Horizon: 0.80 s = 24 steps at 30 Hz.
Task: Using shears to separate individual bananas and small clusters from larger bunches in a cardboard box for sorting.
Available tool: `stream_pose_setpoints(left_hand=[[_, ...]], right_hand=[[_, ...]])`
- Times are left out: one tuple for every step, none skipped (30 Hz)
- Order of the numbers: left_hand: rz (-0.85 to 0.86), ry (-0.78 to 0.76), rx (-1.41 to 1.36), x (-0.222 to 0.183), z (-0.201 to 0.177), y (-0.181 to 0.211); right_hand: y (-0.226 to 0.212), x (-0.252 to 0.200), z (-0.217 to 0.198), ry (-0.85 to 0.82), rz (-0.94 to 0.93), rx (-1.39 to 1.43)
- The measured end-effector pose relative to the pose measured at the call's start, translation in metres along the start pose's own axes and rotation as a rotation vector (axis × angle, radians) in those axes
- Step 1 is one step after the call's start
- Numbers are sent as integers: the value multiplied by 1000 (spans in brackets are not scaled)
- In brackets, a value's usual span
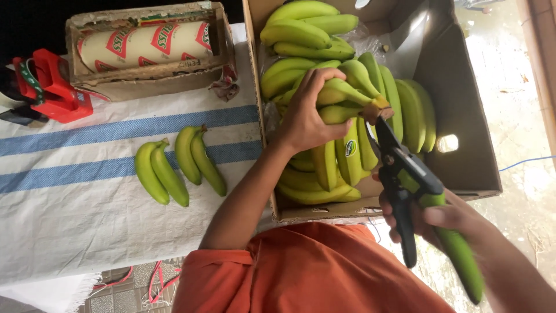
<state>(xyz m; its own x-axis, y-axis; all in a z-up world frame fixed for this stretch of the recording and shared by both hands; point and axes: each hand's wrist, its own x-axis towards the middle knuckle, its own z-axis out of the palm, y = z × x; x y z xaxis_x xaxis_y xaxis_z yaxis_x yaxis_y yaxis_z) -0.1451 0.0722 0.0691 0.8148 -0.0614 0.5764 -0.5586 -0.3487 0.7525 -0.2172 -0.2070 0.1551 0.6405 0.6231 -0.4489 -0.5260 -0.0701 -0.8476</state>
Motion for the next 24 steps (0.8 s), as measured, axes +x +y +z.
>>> stream_pose_setpoints(left_hand=[[-11,-6,-20,3,2,1],[-23,-14,-41,5,3,2],[-22,-16,-42,5,6,1],[-19,-19,-22,7,9,-1],[-15,-23,-3,8,12,-3],[-11,-26,-4,9,15,-9],[-99,-5,-66,9,19,-15],[-194,19,-129,7,24,-20],[-195,17,-131,4,23,-28],[-257,69,-177,2,20,-37],[-319,121,-224,-1,17,-46],[-320,118,-222,7,9,-33],[-391,113,-242,14,2,-19],[-469,107,-265,18,-5,-6],[-476,104,-265,16,-3,-4],[-621,116,-333,18,-3,-4],[-766,127,-400,20,-3,-3],[-762,124,-399,17,-3,-6],[-815,189,-388,15,-2,-9],[-868,238,-387,14,4,-12],[-863,219,-395,6,4,-21],[-813,292,-502,1,9,-31],[-765,364,-610,-2,16,-42],[-756,314,-638,3,9,-27]], right_hand=[[2,2,-4,-169,-31,228],[5,3,-8,-338,-58,457],[-2,-3,-6,-337,-60,458],[-8,-8,-4,-344,0,495],[-15,-13,-2,-351,60,531],[-15,-13,-1,-349,55,531],[-15,-13,-1,-350,20,519],[-14,-15,0,-350,-8,507],[-13,-15,1,-348,-7,508],[-13,-14,2,-354,-51,488],[-13,-13,3,-360,-96,468],[-13,-13,4,-360,-98,471],[-12,-12,5,-365,-143,454],[-10,-13,7,-366,-182,441],[-7,-14,7,-364,-178,447],[-6,-13,6,-370,-225,427],[-6,-12,6,-377,-273,407],[15,-1,-8,-377,-278,407],[36,9,-24,-371,-221,435],[58,16,-39,-348,-169,465],[57,20,-28,-331,-180,467],[57,22,-18,-219,-128,438],[56,25,-10,-109,-73,414],[52,25,-2,-62,-103,420]])
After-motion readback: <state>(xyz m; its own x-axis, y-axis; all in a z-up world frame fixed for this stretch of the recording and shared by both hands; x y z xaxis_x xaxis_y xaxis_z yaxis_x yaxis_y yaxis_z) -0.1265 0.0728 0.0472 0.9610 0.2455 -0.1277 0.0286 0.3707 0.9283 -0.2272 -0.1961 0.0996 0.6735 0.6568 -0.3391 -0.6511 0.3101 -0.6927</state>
